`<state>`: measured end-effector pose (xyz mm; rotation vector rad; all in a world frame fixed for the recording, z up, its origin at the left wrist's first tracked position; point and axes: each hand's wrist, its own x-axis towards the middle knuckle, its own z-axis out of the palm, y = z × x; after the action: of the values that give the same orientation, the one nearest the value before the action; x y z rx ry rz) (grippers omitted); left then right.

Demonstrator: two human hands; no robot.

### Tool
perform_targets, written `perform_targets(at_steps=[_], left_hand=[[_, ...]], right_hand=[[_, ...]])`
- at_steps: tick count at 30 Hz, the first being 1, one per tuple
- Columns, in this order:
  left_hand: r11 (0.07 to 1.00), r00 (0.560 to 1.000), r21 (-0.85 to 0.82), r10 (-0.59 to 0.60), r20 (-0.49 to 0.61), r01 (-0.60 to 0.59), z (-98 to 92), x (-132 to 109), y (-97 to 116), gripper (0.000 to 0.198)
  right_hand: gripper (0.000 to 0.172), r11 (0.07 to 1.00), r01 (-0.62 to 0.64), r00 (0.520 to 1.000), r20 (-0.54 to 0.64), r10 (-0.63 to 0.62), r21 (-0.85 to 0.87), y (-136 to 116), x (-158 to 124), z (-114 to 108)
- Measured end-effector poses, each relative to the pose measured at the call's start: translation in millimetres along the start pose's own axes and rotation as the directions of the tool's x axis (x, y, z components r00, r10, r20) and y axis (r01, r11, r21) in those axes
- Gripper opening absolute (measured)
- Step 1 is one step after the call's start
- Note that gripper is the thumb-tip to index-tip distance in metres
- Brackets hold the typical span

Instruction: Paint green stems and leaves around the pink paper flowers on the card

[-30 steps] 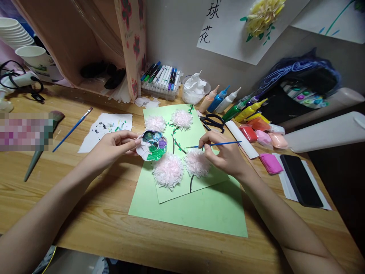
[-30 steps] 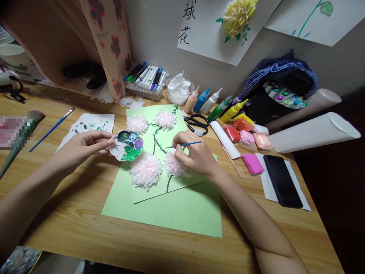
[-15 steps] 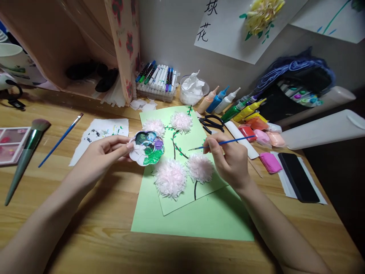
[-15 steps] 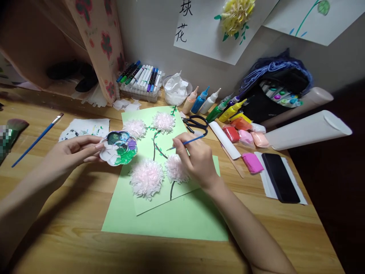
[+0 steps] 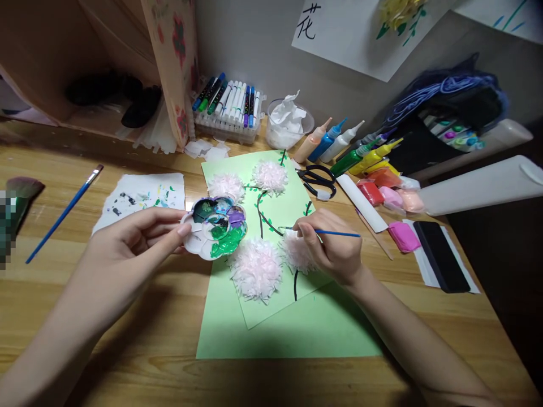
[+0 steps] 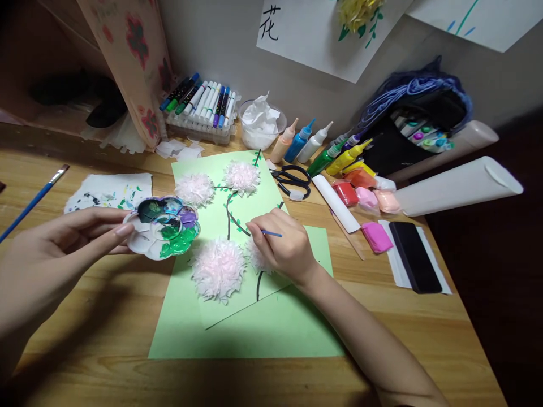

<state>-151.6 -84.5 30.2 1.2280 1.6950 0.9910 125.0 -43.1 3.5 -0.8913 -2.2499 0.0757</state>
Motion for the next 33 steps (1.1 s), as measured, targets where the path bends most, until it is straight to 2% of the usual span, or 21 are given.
perform_targets(at_steps=[27,33], left_hand=[[1.0,1.0,0.0,-0.016,0.009,0.016,2.4,3.6,-1.4,0.028],[1.0,1.0,-0.014,0.004,0.007,-0.004,3.4,4.0,-1.8,0.026]], right_hand=[[0.026,0.999,-0.006,0.999,0.033,0.008,-0.05,-2.0,2.3,-1.3],[0.025,0.999,-0.025,1.0,-0.007,0.025,-0.037,-4.3,4.6,-5.3]])
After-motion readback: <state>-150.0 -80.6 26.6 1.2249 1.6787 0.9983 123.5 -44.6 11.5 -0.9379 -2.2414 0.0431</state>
